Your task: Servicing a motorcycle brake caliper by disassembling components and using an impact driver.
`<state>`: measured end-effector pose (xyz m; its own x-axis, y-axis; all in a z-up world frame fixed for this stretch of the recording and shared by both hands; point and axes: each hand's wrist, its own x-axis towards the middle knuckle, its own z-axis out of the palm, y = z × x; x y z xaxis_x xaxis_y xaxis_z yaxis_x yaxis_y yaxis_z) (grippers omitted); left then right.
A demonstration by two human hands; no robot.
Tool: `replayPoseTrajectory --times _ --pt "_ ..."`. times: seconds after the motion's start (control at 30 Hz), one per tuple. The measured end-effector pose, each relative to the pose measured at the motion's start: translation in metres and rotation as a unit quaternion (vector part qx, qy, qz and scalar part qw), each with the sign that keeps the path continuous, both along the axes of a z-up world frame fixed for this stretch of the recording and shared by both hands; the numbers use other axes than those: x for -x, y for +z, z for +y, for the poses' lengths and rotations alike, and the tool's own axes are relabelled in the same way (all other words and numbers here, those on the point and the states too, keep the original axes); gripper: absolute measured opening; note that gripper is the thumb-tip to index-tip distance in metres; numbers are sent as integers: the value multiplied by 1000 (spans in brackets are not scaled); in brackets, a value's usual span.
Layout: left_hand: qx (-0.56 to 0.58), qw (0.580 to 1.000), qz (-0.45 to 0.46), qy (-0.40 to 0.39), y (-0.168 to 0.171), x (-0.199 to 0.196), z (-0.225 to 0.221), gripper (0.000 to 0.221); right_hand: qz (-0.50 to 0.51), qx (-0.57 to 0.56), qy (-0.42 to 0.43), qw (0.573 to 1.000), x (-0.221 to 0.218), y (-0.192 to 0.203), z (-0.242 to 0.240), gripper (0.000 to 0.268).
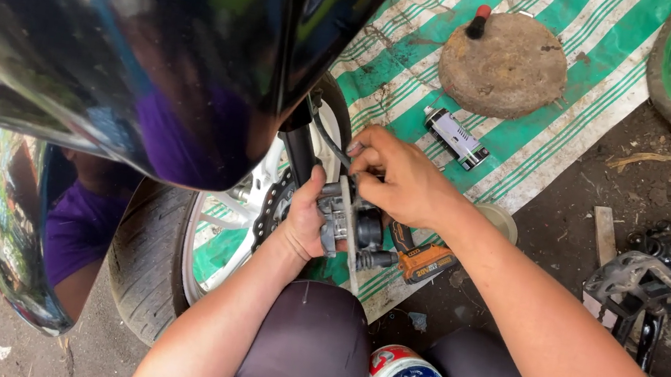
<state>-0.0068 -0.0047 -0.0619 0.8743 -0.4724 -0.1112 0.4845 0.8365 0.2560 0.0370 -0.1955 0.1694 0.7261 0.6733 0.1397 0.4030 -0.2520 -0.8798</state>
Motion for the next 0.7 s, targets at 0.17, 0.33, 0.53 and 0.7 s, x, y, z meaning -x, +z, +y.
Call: replayPoseTrajectory --times 0.17,0.33,0.53,0.7 --pt "36 999 -3 -11 49 8 -2 92 59 -8 28 998 -10 -10 -6 35" --pt "109 994 9 -28 65 6 -6 95 113 -49 40 992 -7 -13 -12 36" --pt "116 992 -22 -49 50 -3 -3 100 97 -85 -7 992 -10 -26 -15 60" --pt "75 997 -2 -30 57 8 -4 100 104 -99 0 990 -16 -31 -11 56"
